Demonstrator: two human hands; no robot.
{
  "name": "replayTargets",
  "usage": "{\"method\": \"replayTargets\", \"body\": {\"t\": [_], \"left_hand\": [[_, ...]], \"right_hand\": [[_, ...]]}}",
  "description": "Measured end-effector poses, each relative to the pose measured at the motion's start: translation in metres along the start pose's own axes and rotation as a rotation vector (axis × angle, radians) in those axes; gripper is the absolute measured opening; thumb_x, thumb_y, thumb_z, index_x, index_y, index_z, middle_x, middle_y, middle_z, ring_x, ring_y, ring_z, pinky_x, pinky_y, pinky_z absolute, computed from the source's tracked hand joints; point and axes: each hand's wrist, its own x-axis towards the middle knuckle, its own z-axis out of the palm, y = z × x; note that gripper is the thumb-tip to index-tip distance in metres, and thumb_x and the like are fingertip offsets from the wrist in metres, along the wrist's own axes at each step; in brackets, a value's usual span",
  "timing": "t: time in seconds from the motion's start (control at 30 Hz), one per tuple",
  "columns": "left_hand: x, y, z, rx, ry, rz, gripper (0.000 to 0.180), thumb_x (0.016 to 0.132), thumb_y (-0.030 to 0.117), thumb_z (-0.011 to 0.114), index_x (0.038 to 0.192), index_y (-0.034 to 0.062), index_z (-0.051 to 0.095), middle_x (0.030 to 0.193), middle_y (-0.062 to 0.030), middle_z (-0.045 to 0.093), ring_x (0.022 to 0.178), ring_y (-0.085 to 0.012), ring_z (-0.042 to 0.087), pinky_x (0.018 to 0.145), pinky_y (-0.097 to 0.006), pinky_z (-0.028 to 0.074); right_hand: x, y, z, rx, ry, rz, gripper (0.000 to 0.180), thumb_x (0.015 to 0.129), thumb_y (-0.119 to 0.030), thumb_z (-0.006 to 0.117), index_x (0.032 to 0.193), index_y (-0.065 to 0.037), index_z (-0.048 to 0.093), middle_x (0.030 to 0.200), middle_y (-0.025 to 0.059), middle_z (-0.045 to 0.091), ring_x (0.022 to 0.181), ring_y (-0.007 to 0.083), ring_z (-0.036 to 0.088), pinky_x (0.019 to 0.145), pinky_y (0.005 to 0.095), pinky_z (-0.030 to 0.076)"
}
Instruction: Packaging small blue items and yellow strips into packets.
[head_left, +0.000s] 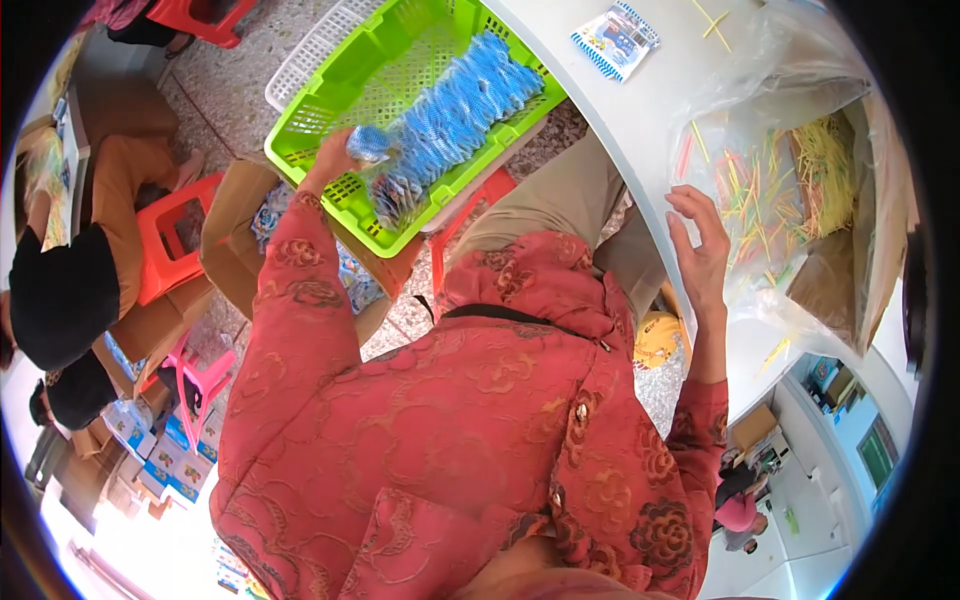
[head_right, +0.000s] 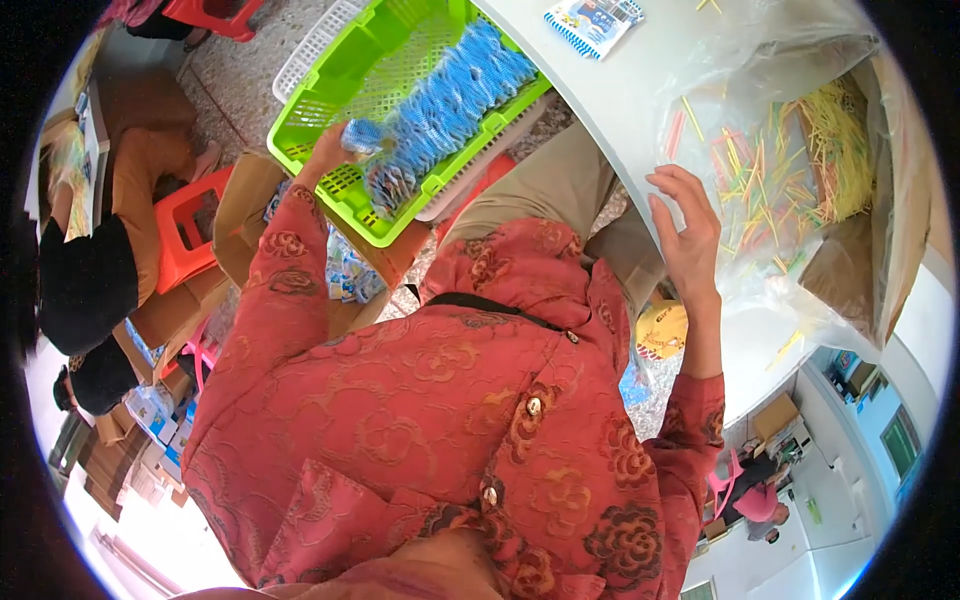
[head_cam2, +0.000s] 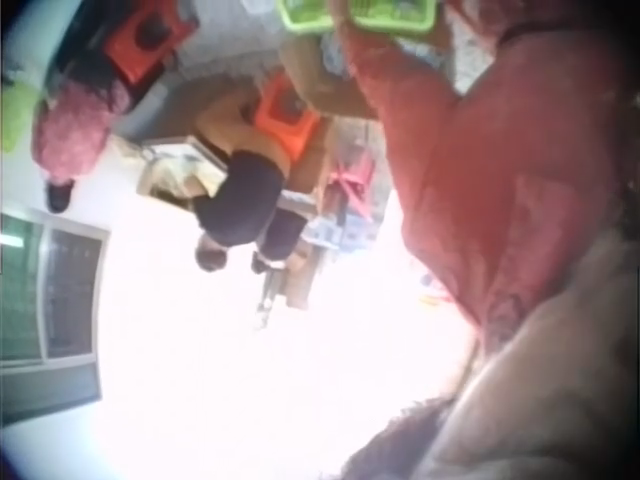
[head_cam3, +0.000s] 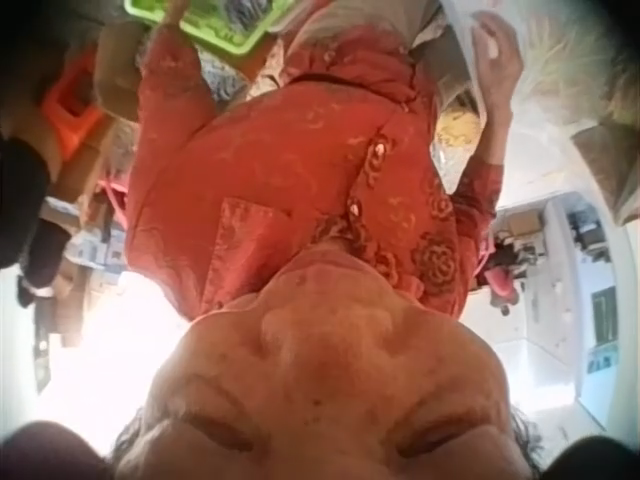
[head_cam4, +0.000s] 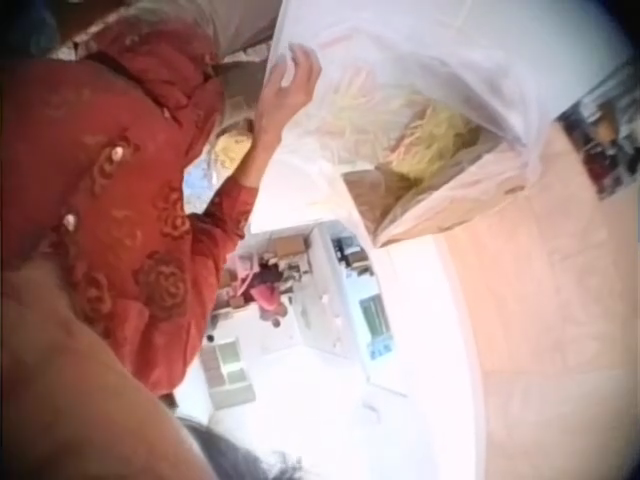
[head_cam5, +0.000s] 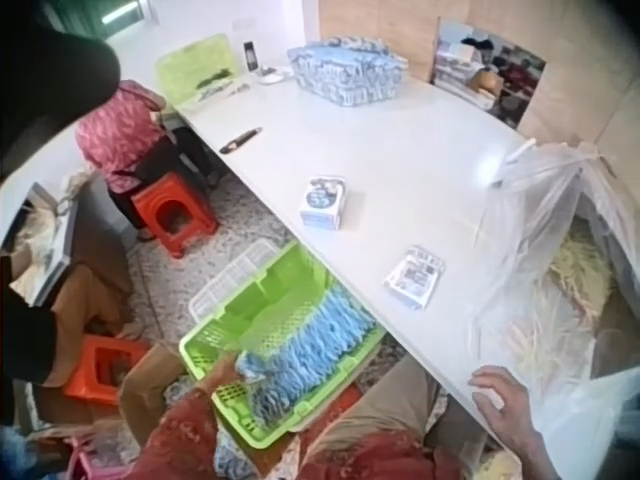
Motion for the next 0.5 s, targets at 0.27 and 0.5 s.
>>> {"method": "replayTargets", "body": {"t": [0.27, 0.5], "left_hand": [[0.005, -0.042, 0.034, -0.099, -0.099, -0.128, 0.068, 0.047, 0.004, 0.07, 0.112, 0.0112, 0.058, 0.096, -0.0155, 0.064, 0.086, -0.0305, 0.062, 0.075, -0.036, 0.05], [0.005, -0.07, 0.074, -0.331, -0.116, -0.11, 0.057, 0.051, 0.001, 0.064, 0.107, 0.0104, 0.062, 0.075, -0.016, 0.065, 0.069, -0.024, 0.064, 0.063, -0.032, 0.049]], "right_hand": [[0.01, 0.021, 0.012, -0.218, -0.089, -0.096, 0.02, 0.078, 0.003, 0.056, 0.098, -0.002, 0.059, 0.103, 0.0104, 0.057, 0.095, 0.0253, 0.056, 0.082, 0.0314, 0.044], [0.02, 0.016, 0.014, -0.239, -0.122, -0.052, 0.02, 0.078, 0.004, 0.057, 0.097, -0.002, 0.058, 0.102, 0.0111, 0.056, 0.096, 0.0258, 0.056, 0.081, 0.0314, 0.044]]}}
